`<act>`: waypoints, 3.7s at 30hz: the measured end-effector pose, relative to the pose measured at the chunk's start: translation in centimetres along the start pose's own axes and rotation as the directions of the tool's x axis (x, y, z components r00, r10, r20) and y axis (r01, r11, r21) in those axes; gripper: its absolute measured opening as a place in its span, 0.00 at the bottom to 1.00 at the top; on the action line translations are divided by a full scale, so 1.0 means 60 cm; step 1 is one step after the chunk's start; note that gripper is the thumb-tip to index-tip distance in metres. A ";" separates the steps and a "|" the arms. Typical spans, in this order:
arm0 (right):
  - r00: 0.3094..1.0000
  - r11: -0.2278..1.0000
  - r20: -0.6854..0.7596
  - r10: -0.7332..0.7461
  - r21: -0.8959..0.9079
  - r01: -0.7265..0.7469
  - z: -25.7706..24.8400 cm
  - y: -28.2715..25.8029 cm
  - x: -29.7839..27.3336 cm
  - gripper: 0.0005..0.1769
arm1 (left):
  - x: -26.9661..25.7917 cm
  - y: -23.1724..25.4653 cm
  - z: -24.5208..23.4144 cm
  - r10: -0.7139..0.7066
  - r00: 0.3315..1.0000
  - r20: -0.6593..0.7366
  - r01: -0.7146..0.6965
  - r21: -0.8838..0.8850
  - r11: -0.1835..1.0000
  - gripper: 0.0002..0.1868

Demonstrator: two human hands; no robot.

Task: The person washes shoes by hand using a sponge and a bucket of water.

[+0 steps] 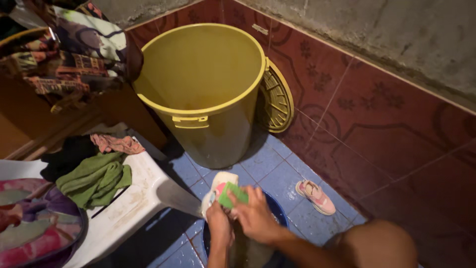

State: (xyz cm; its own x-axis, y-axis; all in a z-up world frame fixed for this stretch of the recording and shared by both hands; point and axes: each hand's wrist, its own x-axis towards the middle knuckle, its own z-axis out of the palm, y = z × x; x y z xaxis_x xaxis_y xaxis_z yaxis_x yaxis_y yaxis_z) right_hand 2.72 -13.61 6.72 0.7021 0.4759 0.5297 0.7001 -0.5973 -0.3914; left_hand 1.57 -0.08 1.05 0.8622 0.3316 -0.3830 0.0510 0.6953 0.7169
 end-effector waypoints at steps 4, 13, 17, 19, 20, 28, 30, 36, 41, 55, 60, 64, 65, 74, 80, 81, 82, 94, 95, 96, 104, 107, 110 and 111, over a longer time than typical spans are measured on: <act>0.940 0.936 0.071 0.335 0.092 -0.340 -0.005 0.038 0.067 0.27 | -0.015 -0.037 -0.009 -0.093 0.993 -0.067 0.099 0.084 0.992 0.18; 0.976 0.977 -0.042 0.212 -0.009 -0.212 0.056 0.073 0.046 0.26 | 0.002 -0.026 -0.099 0.286 0.933 0.219 -0.357 0.663 0.658 0.18; 0.886 0.876 0.123 0.448 0.135 -0.462 0.134 0.157 -0.017 0.24 | -0.058 0.028 -0.127 0.127 0.975 0.182 -0.221 0.859 0.462 0.23; 0.784 0.712 0.348 0.514 0.337 -0.616 0.190 0.162 -0.099 0.22 | -0.096 0.071 -0.134 0.104 0.990 0.092 -0.126 0.913 0.387 0.20; 0.711 0.739 0.538 0.453 0.220 -0.637 0.213 0.166 -0.141 0.26 | -0.108 0.085 -0.137 0.079 0.997 0.015 -0.038 0.952 0.304 0.18; 0.428 0.819 0.709 0.560 -0.399 -0.411 0.337 0.232 -0.225 0.31 | -0.154 0.046 -0.229 0.200 0.927 0.317 -0.305 0.948 -0.085 0.17; 0.541 0.780 0.563 0.624 -0.495 -0.384 0.341 0.243 -0.237 0.32 | -0.158 0.030 -0.249 0.183 0.934 0.306 -0.292 0.951 -0.101 0.17; 0.510 0.794 0.627 0.589 -0.332 -0.509 0.369 0.149 -0.303 0.33 | -0.154 0.016 -0.251 0.070 0.964 0.256 -0.260 0.965 0.041 0.10; 0.716 0.791 0.355 0.601 -0.133 -0.598 0.325 0.081 -0.249 0.35 | -0.158 0.023 -0.217 -0.013 0.999 0.035 -0.031 0.970 0.241 0.19; 0.871 0.826 0.193 0.451 0.280 -0.489 0.215 0.047 -0.168 0.22 | -0.107 0.018 -0.246 0.074 0.997 0.021 -0.053 0.883 0.466 0.18; 0.877 0.861 0.400 0.267 0.311 -0.403 0.178 -0.050 -0.105 0.25 | -0.093 0.004 -0.234 0.033 0.989 0.147 -0.136 0.776 0.615 0.20; 0.901 0.866 0.347 0.260 0.330 -0.376 0.116 -0.113 -0.155 0.28 | -0.059 -0.047 -0.272 0.038 0.997 0.074 -0.070 0.508 0.858 0.24; 0.914 0.902 0.340 0.222 0.283 -0.325 0.110 -0.126 -0.168 0.28 | -0.049 -0.063 -0.285 0.009 1.000 -0.002 -0.008 0.365 0.931 0.24; 0.857 0.880 0.388 0.339 0.192 -0.435 0.208 -0.065 -0.073 0.29 | -0.031 -0.098 -0.297 -0.010 0.997 -0.081 0.018 0.101 0.995 0.28; 0.948 0.943 0.216 0.233 0.188 -0.275 0.190 -0.070 -0.240 0.29 | -0.052 -0.076 -0.270 -0.015 0.999 0.042 0.005 0.236 0.972 0.34; 0.964 0.973 0.197 0.179 0.106 -0.203 0.214 -0.044 -0.228 0.32 | -0.062 -0.069 -0.268 -0.023 0.999 0.037 0.014 0.238 0.971 0.34; 0.851 0.907 0.377 0.364 0.063 -0.416 0.258 -0.017 -0.187 0.24 | -0.067 -0.060 -0.263 -0.003 1.000 0.029 -0.010 0.410 0.912 0.29; 0.887 0.924 0.362 0.288 0.140 -0.357 0.096 -0.012 -0.288 0.19 | -0.134 0.021 -0.210 0.111 0.994 -0.013 -0.085 0.561 0.824 0.22; 0.737 0.844 0.499 0.457 0.020 -0.536 0.069 -0.007 -0.261 0.15 | -0.138 0.032 -0.204 0.204 0.977 -0.055 -0.122 0.638 0.760 0.22; 0.742 0.845 0.490 0.458 0.018 -0.534 0.044 -0.012 -0.235 0.15 | -0.139 0.035 -0.192 0.207 0.977 -0.046 -0.131 0.636 0.760 0.22; 0.970 0.972 0.175 0.171 0.134 -0.195 -0.009 -0.066 -0.015 0.25 | -0.142 0.021 -0.140 0.084 0.987 0.139 -0.124 0.306 0.944 0.22; 0.950 0.967 0.253 0.182 0.129 -0.220 -0.003 -0.068 0.073 0.24 | -0.125 0.026 -0.126 0.097 0.977 0.189 -0.149 0.284 0.947 0.23; 0.976 0.982 0.199 0.088 0.146 -0.119 -0.027 -0.089 0.056 0.24 | -0.109 0.047 -0.112 0.244 0.945 0.219 -0.306 0.318 0.897 0.20; 0.984 0.988 0.176 0.039 0.139 -0.064 -0.038 -0.098 0.034 0.24 | -0.107 0.053 -0.109 0.253 0.942 0.220 -0.314 0.316 0.896 0.20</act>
State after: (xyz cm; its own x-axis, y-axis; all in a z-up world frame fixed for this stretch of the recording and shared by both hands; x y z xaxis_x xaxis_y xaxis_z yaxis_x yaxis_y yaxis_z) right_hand -0.25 -10.62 11.78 0.7411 0.5580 0.3733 0.6647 -0.5314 -0.5252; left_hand -7.11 4.20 1.98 0.9361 0.3478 -0.0518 -0.0657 0.3176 0.9460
